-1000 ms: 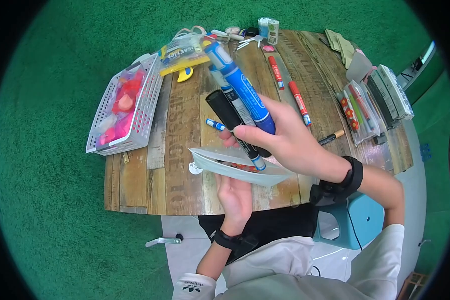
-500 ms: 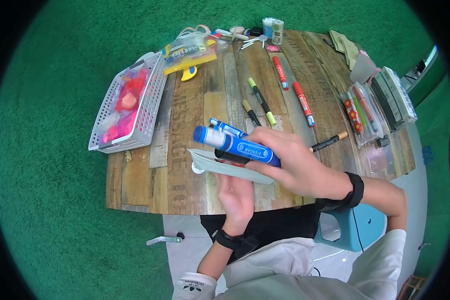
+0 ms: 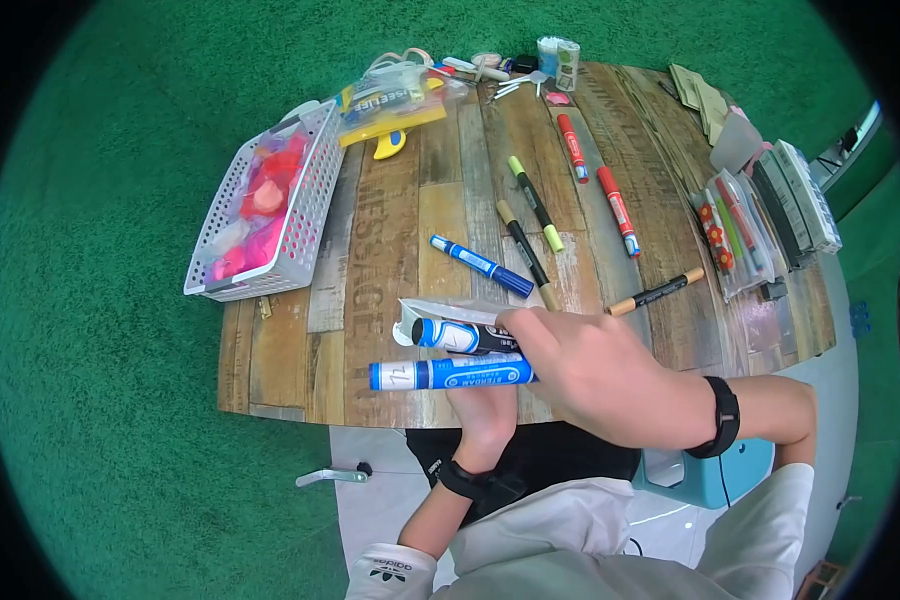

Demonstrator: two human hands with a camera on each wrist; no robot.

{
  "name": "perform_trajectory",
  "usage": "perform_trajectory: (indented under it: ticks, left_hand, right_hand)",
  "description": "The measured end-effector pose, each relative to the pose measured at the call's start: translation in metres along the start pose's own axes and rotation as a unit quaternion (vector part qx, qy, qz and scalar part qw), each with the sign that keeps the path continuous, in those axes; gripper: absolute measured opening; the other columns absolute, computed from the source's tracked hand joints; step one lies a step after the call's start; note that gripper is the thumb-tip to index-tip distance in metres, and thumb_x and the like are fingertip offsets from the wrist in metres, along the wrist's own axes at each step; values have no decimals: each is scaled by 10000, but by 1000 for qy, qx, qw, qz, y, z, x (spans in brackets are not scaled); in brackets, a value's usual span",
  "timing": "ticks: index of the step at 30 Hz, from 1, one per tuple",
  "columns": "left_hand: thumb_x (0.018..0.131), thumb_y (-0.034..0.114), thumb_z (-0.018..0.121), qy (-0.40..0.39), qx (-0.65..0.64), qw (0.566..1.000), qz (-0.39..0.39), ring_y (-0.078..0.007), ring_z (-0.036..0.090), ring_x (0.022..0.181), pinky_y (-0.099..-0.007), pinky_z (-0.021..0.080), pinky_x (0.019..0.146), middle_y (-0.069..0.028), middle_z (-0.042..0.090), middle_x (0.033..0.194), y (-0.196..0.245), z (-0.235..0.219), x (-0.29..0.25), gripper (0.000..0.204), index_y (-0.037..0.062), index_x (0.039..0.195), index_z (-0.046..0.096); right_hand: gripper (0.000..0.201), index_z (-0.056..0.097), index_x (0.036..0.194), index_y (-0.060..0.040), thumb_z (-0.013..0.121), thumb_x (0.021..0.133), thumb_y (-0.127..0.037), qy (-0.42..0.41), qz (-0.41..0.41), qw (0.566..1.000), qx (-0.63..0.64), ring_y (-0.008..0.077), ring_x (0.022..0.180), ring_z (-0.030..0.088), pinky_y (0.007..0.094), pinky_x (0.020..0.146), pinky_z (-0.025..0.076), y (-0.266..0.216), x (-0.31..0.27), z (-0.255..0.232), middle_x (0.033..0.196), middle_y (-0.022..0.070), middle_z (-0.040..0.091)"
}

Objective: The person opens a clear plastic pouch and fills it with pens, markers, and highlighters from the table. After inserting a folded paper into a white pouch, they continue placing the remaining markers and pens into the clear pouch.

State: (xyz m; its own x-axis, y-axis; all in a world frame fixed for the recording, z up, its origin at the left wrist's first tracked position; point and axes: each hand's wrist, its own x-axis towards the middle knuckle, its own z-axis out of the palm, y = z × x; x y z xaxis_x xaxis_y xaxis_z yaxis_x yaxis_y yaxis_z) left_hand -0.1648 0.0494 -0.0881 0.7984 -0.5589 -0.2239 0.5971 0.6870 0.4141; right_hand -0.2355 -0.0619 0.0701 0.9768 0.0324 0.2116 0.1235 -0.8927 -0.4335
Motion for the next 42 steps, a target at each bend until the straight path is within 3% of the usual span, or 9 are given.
perform_trajectory:
  ticks: [11,14,15,18,23,25,31,38,42]
  left_hand:
    - [981,375,458,-44,26,999,10,-205,528,1139,-371,419,996,-84,543,1218,-6,-23,0,407,75,1256,472]
    - [928,189,598,-117,236,961,87,-182,508,1155,-345,414,989,-81,512,1256,-5,-24,-9,466,52,1329,405]
    - [979,418,444,-126,306,939,99,-222,514,1179,-389,398,1040,-83,529,1250,0,-19,-11,435,109,1284,453]
    - [979,411,446,-110,333,931,96,-215,515,1179,-383,408,1031,-81,537,1239,-2,-22,-14,426,103,1272,461]
    - [980,411,448,-88,9,996,2,-204,498,1199,-372,387,1035,-72,520,1281,-5,-25,-7,469,100,1330,434]
    - [991,402,387,-47,41,998,21,-209,499,1205,-382,381,1040,-69,530,1283,-5,-17,0,441,112,1316,452]
    - [955,224,408,-12,3,999,45,-218,487,1213,-387,322,1076,-84,550,1265,-4,-2,0,372,51,1275,488]
    - [959,581,341,-96,-17,994,56,-254,447,1250,-437,300,1088,-100,481,1340,5,20,-2,646,103,1392,360]
    - [972,542,363,-66,-7,995,78,-244,444,1252,-427,306,1083,-96,474,1345,4,29,-4,607,103,1392,359]
  right_hand:
    - [384,467,1081,63,595,734,-40,49,-48,995,-69,283,751,621,343,610,528,-4,-6,10,810,145,530]
    - [361,473,1055,58,597,730,-40,36,-55,995,-81,283,738,615,343,619,525,-9,-9,11,815,148,530]
    - [348,475,1040,56,598,729,-40,30,-56,994,-85,281,734,612,345,624,524,-11,-10,12,816,148,531]
    - [326,471,1023,55,594,736,-40,55,-59,994,-76,306,789,598,367,682,519,-10,-10,18,856,159,532]
    - [324,473,1021,56,604,732,-13,99,-92,990,-25,363,910,579,392,737,504,2,-4,20,970,203,540]
    - [313,488,1015,55,621,736,8,53,-33,990,124,401,902,595,423,712,499,6,-3,17,963,240,575]
    - [255,529,983,55,646,770,-18,40,28,990,130,431,735,618,476,619,489,22,0,18,786,238,619]
    - [214,543,926,46,669,785,-56,107,8,983,148,428,724,620,471,608,497,28,9,25,790,240,621]
    - [200,548,878,36,665,816,-115,46,52,992,109,413,705,624,465,580,496,25,9,17,777,228,622]
